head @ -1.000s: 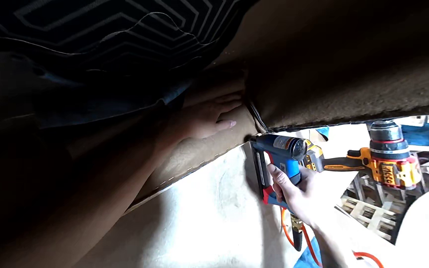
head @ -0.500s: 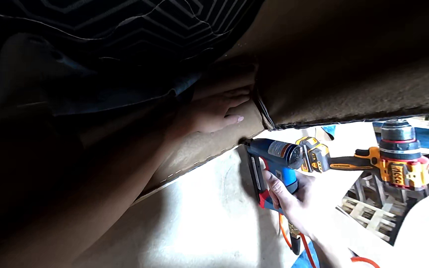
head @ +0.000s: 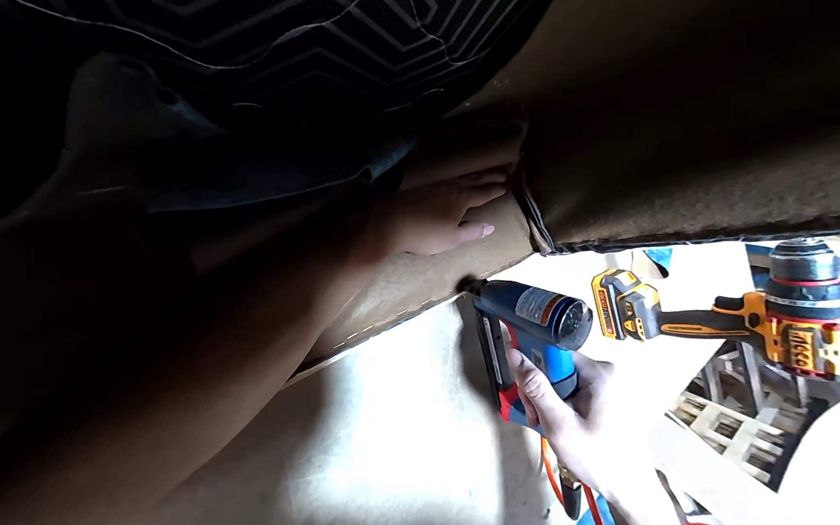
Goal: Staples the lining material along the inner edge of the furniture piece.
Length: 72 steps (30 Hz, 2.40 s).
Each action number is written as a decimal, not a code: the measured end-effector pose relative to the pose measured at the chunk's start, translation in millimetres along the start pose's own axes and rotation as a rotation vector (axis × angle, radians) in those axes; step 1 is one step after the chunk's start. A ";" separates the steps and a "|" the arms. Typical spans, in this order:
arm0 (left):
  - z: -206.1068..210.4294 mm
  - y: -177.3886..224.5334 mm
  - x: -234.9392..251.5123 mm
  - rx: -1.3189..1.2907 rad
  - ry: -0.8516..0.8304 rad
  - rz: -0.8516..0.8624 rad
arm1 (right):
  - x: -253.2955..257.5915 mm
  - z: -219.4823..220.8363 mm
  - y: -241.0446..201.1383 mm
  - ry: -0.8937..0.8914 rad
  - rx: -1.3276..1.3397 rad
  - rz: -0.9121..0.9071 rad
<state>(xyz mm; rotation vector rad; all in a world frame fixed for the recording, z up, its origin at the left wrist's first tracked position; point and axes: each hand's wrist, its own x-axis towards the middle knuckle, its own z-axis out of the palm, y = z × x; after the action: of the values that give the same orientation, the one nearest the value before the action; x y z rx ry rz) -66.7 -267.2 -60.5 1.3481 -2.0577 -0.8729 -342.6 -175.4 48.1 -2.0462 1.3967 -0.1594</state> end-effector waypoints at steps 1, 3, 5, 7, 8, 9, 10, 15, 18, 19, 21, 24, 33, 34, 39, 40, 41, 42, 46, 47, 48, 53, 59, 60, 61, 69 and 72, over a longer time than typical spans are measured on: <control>-0.1 0.0 -0.5 -0.010 -0.002 -0.003 | -0.7 1.3 -2.2 0.003 -0.022 0.002; -0.2 1.0 -0.9 -0.019 0.000 -0.005 | -1.4 2.1 -5.0 0.009 -0.047 0.014; -0.6 2.3 -0.5 -0.019 -0.010 -0.009 | -4.3 3.5 -5.5 0.014 -0.027 0.015; -1.3 1.8 -0.2 -0.015 -0.011 -0.005 | -7.8 6.6 -7.3 0.012 0.001 -0.001; -0.2 0.4 0.1 -0.020 0.000 0.006 | -9.6 8.9 -9.1 0.011 0.010 -0.015; 1.3 -1.0 0.3 -0.024 0.014 0.016 | -11.4 11.7 -11.1 0.007 0.019 -0.028; 2.2 -1.0 0.2 -0.027 0.017 0.018 | -13.0 14.6 -13.4 0.002 0.024 -0.038; -0.1 1.4 -0.4 0.006 0.002 0.007 | -16.1 22.4 -24.2 0.017 -0.028 -0.032; 1.3 -0.5 0.1 -0.001 0.013 0.024 | -19.0 23.5 -24.6 0.010 0.000 -0.017; 1.2 -0.6 0.2 -0.013 0.011 0.026 | -20.1 24.1 -25.3 0.008 0.013 -0.017; 0.8 -0.9 0.5 -0.030 0.008 0.020 | -23.6 26.4 -28.7 -0.003 0.027 -0.026; 1.0 -0.8 0.5 -0.018 0.005 0.027 | -29.4 33.8 -37.4 -0.009 0.029 -0.047; 1.5 -1.6 0.9 -0.002 0.002 0.038 | -36.9 42.7 -49.3 -0.025 0.004 -0.027; 1.2 -1.5 1.2 -0.009 0.000 0.033 | -39.2 43.7 -51.9 -0.030 0.019 -0.023; 0.9 -1.3 -0.1 -0.002 0.009 0.046 | -49.7 51.8 -72.5 -0.058 0.031 -0.037; -0.3 -0.7 -0.3 0.004 0.009 0.049 | -50.6 53.9 -75.0 -0.057 0.024 -0.035; -0.9 -0.9 0.0 0.013 0.004 0.055 | -51.2 55.5 -76.6 -0.054 0.015 -0.029; -2.1 -1.9 0.2 0.013 -0.003 0.062 | -51.5 56.8 -77.2 -0.051 0.007 -0.019; -15.9 -2.2 0.4 -0.023 -0.059 0.085 | -53.0 58.9 -78.5 -0.052 0.013 -0.001; -17.5 -2.6 0.0 -0.038 -0.055 0.086 | -54.5 59.7 -79.9 -0.055 0.025 0.003; -19.2 -2.6 -0.4 -0.044 -0.059 0.084 | -56.5 60.8 -81.8 -0.061 0.034 0.006; -25.1 -5.3 -1.6 -0.049 -0.049 0.129 | -67.8 71.8 -93.8 -0.094 0.037 -0.021; -30.7 -18.3 -4.8 -0.123 -0.011 0.276 | -70.2 79.6 -103.3 -0.108 0.030 -0.031; -29.5 -20.5 -3.8 -0.127 -0.007 0.299 | -70.0 80.6 -103.7 -0.107 0.033 -0.025; -29.2 -21.6 -2.9 -0.135 -0.002 0.313 | -70.1 81.3 -104.2 -0.104 0.032 -0.019; -38.0 -21.1 -4.4 -0.207 0.023 0.246 | -78.3 90.7 -114.9 -0.121 0.019 -0.043; -38.9 -18.1 -5.1 -0.231 0.017 0.212 | -80.2 95.4 -120.9 -0.117 -0.007 -0.058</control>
<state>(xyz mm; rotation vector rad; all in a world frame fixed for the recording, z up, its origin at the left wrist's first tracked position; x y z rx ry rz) -26.1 -276.7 -49.1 0.9923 -1.9738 -0.9660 -239.2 -36.6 62.3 -2.0687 1.2693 -0.0587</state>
